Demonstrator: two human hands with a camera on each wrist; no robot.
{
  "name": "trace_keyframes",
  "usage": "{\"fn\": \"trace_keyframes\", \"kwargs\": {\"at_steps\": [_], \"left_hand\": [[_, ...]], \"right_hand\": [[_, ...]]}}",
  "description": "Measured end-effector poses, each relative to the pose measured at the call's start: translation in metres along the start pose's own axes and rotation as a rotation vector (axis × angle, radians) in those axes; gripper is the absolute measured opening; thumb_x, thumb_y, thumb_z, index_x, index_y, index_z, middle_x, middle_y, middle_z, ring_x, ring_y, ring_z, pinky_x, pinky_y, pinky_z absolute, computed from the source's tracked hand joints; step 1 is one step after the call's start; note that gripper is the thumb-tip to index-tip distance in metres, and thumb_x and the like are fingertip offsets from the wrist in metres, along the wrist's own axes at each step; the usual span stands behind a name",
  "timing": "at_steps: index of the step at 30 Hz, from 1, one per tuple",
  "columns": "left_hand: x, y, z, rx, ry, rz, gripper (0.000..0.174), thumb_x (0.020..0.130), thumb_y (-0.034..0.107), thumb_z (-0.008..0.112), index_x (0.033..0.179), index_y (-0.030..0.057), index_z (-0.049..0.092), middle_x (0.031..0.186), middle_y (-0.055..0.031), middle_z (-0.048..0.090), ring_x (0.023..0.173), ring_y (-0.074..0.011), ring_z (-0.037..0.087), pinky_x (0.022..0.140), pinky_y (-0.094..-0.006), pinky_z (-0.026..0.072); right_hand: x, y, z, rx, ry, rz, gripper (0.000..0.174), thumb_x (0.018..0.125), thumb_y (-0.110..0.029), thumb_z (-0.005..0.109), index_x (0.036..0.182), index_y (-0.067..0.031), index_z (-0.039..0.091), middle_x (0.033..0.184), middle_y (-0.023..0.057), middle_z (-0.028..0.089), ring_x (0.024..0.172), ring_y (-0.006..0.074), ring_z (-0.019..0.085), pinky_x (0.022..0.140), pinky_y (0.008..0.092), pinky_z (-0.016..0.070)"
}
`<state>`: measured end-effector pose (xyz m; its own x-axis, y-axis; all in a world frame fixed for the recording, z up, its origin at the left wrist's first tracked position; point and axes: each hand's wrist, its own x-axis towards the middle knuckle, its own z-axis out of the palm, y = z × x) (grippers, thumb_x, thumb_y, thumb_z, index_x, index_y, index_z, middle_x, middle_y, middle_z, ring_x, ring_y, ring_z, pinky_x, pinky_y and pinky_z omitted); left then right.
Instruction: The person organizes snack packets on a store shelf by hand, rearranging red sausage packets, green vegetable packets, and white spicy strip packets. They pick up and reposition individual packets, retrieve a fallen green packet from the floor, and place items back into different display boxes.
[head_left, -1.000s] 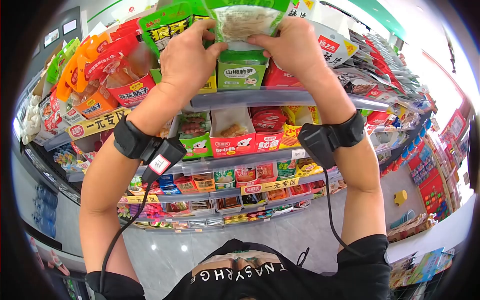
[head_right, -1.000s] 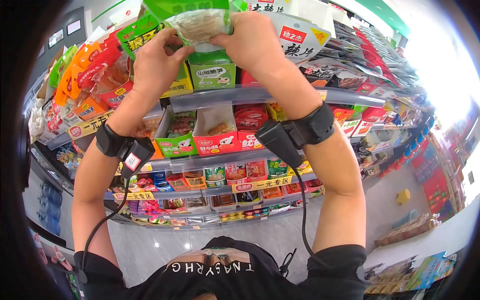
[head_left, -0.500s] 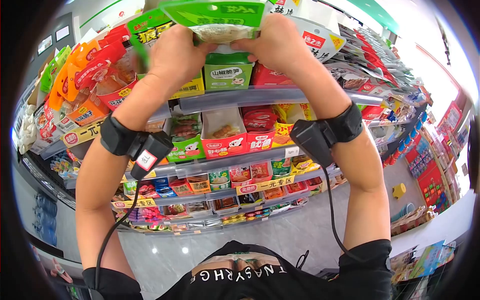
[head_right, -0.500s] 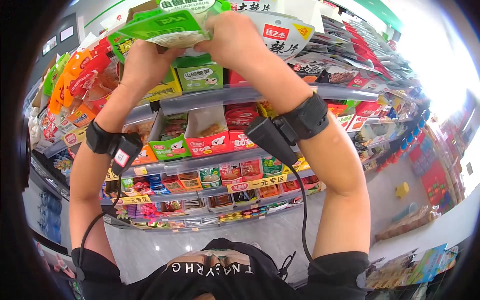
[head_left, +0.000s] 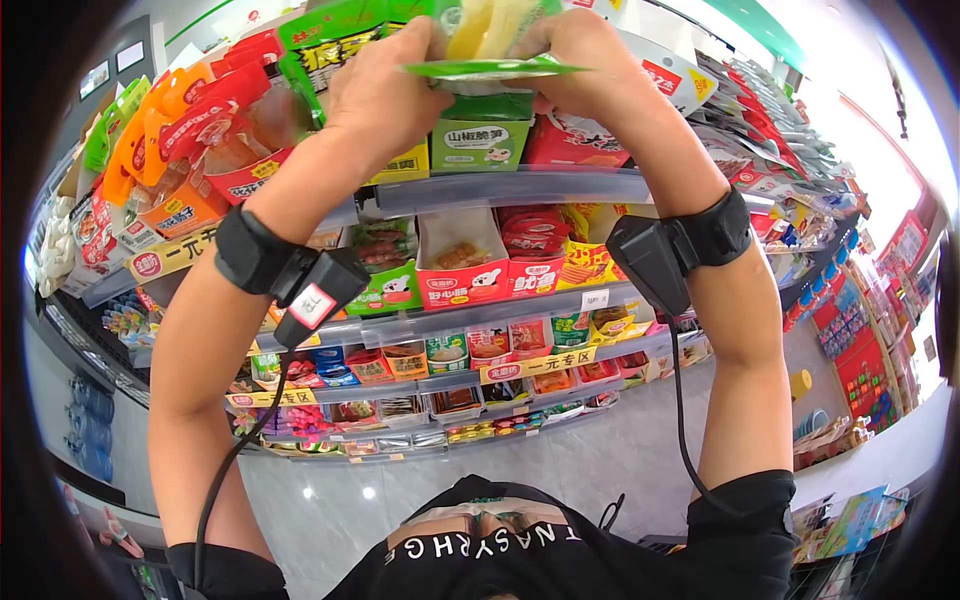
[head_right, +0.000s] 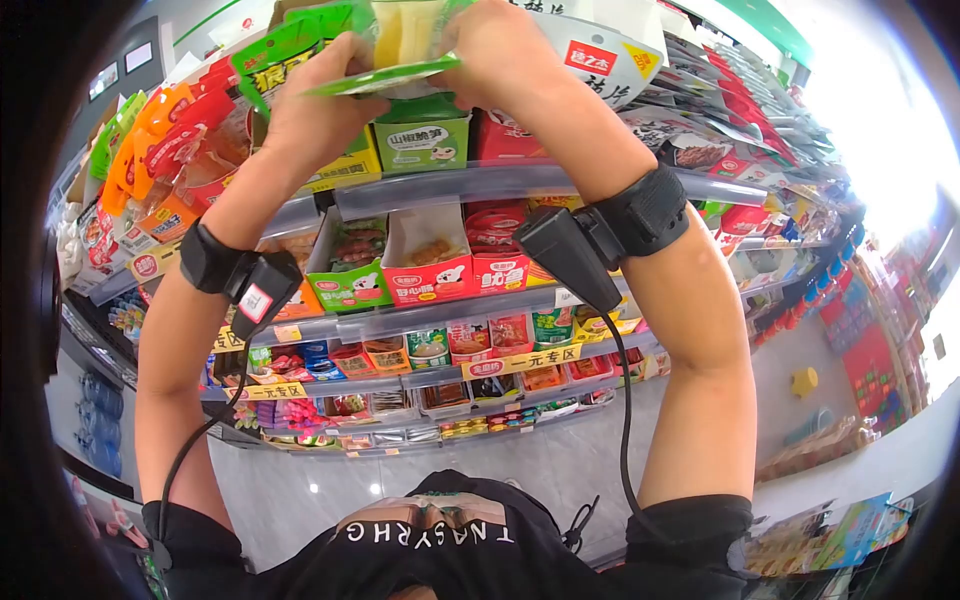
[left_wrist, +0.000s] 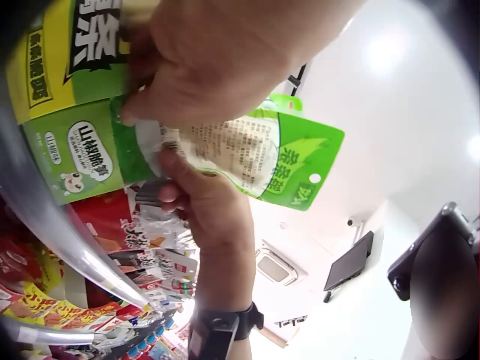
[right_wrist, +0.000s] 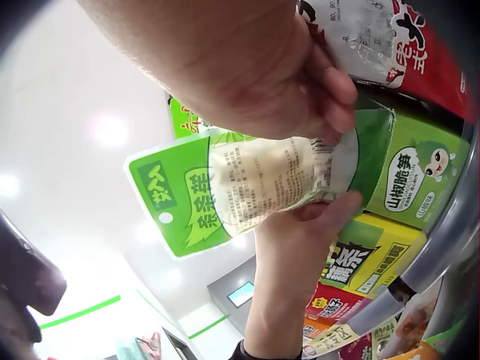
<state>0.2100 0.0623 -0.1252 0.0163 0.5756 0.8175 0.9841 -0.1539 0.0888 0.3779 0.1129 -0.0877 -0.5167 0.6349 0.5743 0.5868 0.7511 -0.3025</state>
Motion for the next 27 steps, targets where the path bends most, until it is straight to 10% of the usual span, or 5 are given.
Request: {"fn": "trace_keyframes", "kwargs": {"at_steps": [16, 20, 27], "left_hand": [[0.017, -0.002, -0.008, -0.008, -0.119, -0.053, 0.033, 0.069, 0.036, 0.07, 0.093, 0.0148, 0.063, 0.087, -0.0113, 0.064, 0.083, -0.0305, 0.061, 0.071, -0.038, 0.0476], [0.012, -0.012, 0.013, -0.094, 0.167, 0.116, 0.037, 0.067, 0.035, 0.072, 0.09, 0.0078, 0.062, 0.085, -0.0143, 0.063, 0.082, -0.0329, 0.06, 0.071, -0.0382, 0.0477], [0.003, -0.02, 0.002, -0.14, -0.082, 0.09, 0.054, 0.061, 0.031, 0.076, 0.096, -0.0024, 0.053, 0.085, -0.0189, 0.061, 0.085, -0.0336, 0.059, 0.072, -0.0398, 0.0469]], "right_hand": [[-0.021, -0.006, -0.005, 0.08, 0.186, -0.306, 0.042, 0.061, -0.03, 0.077, 0.088, -0.0014, 0.064, 0.081, 0.012, 0.065, 0.08, 0.022, 0.061, 0.076, 0.0315, 0.0461], [-0.014, 0.003, 0.012, 0.139, 0.326, -0.276, 0.04, 0.065, -0.032, 0.076, 0.086, -0.0003, 0.064, 0.073, 0.0089, 0.064, 0.066, 0.0154, 0.061, 0.063, 0.0274, 0.048], [-0.011, -0.006, 0.005, 0.327, 0.227, -0.167, 0.033, 0.072, -0.028, 0.072, 0.086, 0.0014, 0.065, 0.067, 0.0046, 0.063, 0.054, 0.007, 0.058, 0.049, 0.0205, 0.0454]]}}
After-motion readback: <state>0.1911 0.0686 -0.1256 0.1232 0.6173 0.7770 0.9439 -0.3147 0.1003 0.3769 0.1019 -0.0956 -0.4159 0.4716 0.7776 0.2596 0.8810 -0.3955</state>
